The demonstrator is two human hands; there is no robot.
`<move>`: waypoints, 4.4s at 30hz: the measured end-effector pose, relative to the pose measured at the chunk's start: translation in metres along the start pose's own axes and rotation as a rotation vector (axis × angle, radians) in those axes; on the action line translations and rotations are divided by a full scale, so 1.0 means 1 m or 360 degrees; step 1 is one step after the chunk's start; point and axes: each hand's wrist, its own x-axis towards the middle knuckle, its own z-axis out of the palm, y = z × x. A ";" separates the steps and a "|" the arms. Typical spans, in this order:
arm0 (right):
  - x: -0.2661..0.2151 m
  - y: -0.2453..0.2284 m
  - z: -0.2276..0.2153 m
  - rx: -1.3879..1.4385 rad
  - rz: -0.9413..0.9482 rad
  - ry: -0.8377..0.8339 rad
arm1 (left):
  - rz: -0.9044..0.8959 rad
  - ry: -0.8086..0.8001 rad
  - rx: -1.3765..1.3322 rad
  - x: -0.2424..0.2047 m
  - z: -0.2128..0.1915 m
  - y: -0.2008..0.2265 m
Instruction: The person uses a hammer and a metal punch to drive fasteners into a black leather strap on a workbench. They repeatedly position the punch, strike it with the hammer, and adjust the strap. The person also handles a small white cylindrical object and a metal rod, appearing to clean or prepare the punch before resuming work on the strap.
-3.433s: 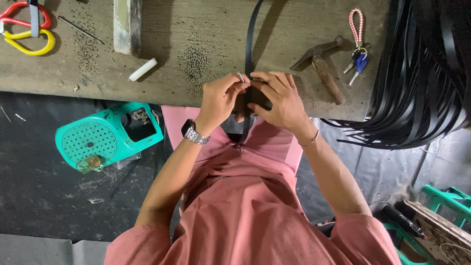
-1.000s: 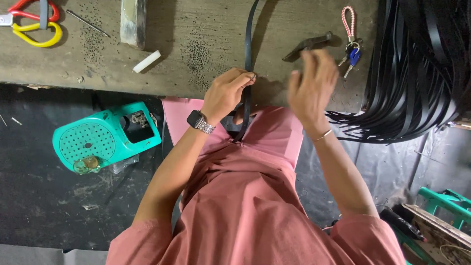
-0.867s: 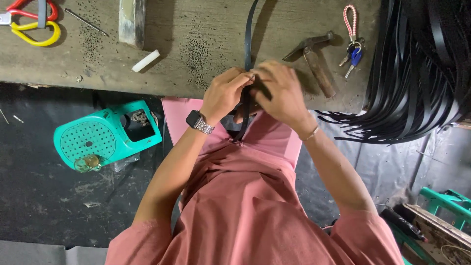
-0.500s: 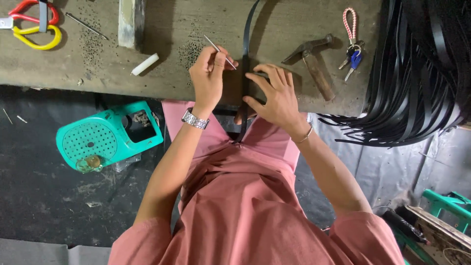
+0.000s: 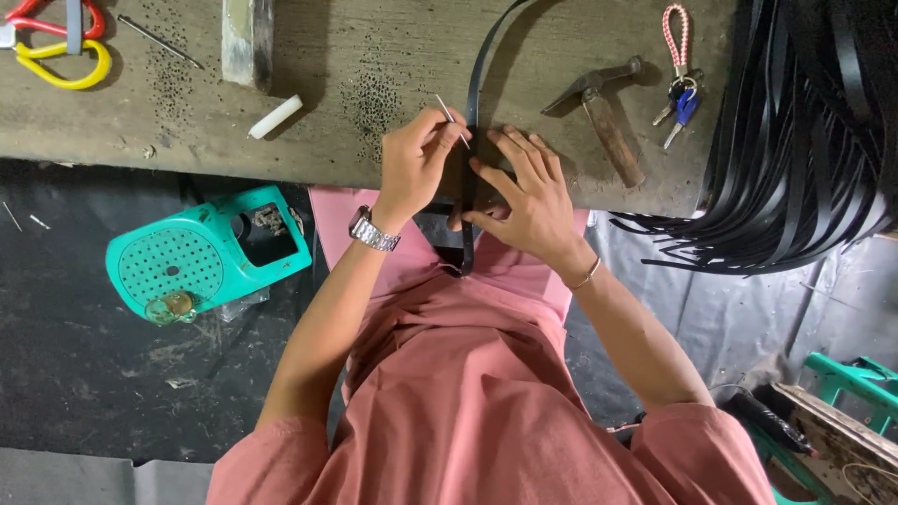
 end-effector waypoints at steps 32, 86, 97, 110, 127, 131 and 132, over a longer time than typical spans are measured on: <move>0.010 0.008 0.001 -0.0314 0.0004 0.0028 | 0.0424 -0.0066 0.0557 -0.008 0.001 0.001; 0.012 0.035 -0.010 -0.0520 0.0247 0.0082 | 0.0543 -0.0258 0.0582 -0.019 -0.004 -0.017; -0.014 0.028 -0.055 -0.0442 0.1243 -0.0026 | 0.0801 -0.0121 0.0567 -0.021 0.002 -0.023; 0.007 -0.060 -0.091 0.0128 0.0778 -0.0067 | 0.0848 -0.0121 0.0729 -0.035 0.008 -0.066; -0.017 0.044 -0.017 -0.1255 0.0491 0.0230 | 0.0782 -0.0111 0.0790 -0.027 0.006 -0.031; 0.006 0.028 0.007 -0.0338 0.0182 0.0124 | 0.0659 -0.0173 0.0745 -0.027 0.002 -0.026; 0.017 0.020 0.007 0.0004 0.0106 0.0019 | 0.0603 -0.0186 0.0733 -0.027 0.003 -0.029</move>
